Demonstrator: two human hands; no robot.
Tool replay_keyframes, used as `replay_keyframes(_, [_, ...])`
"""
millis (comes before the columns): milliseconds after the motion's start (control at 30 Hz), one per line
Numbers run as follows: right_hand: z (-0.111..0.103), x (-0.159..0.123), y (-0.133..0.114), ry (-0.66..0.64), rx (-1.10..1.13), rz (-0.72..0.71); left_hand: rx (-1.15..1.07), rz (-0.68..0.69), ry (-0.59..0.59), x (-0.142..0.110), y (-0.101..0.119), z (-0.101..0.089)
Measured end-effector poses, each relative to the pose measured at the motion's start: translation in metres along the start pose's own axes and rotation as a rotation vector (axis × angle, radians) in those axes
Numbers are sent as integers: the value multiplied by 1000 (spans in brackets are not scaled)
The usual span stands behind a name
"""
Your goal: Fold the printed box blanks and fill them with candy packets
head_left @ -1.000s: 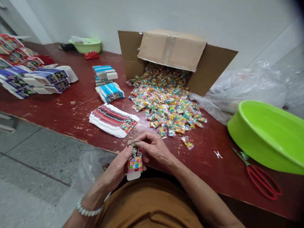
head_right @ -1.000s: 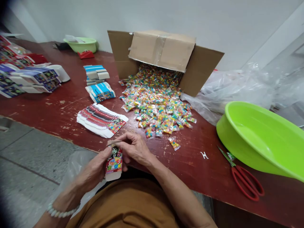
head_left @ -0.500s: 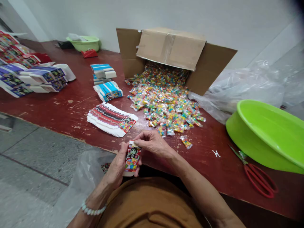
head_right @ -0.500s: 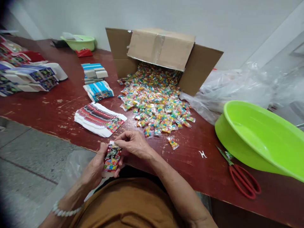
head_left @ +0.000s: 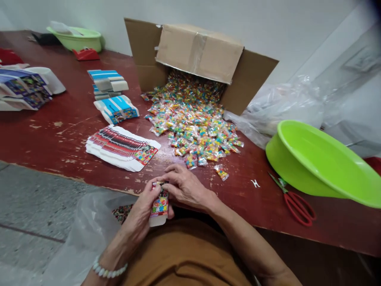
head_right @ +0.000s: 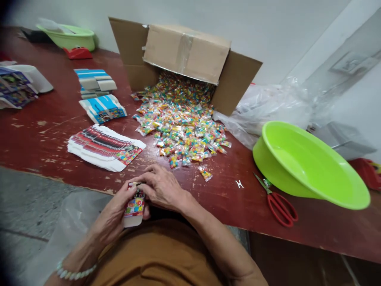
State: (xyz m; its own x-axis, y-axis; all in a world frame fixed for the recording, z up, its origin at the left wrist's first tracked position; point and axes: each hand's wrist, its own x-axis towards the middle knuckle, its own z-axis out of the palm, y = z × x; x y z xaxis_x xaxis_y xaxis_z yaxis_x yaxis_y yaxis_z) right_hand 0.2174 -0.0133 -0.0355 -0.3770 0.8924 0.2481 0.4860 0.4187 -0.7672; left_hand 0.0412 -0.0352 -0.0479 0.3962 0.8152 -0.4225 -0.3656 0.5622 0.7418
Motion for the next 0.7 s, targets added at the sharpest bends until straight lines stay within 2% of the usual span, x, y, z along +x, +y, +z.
replay_keyframes(67, [-16, -20, 14, 151, -83, 49, -99, -64, -13, -9, -5, -1])
replay_keyframes(100, [-27, -33, 23, 273, -135, 122, -130, -112, -29, -14, -7, -5])
replay_keyframes(167, [-49, -61, 43, 511, -321, 348, -118, -203, -38, -24, -10, -18])
replay_keyframes(200, [-59, -74, 52, 573, -437, 474, -67, -225, -26, -27, -10, -28])
replay_keyframes(233, [-66, -86, 61, 575, -518, 581, 12, -224, -5, -29, -9, -40])
replay_keyframes(300, [-74, -103, 73, 524, -562, 701, 237, -174, 7, -30, -3, -67])
replay_keyframes(367, [-73, -109, 78, 487, -525, 732, 510, -171, -119, -30, 5, -93])
replay_keyframes(467, [-65, -104, 70, 513, -368, 694, 681, -347, -274, -35, 14, -115])
replay_keyframes(500, [-61, -101, 63, 518, -269, 673, 689, -370, -274, -38, 15, -116])
replay_keyframes(567, [-51, -93, 45, 482, -5, 618, 655, -326, -217, -43, 16, -110])
replay_keyframes(633, [-39, -82, 23, 375, 250, 534, 593, -246, -170, -44, 17, -96])
replay_keyframes(700, [-26, -68, 1, 233, 380, 410, 545, -202, -183, -40, 17, -76])
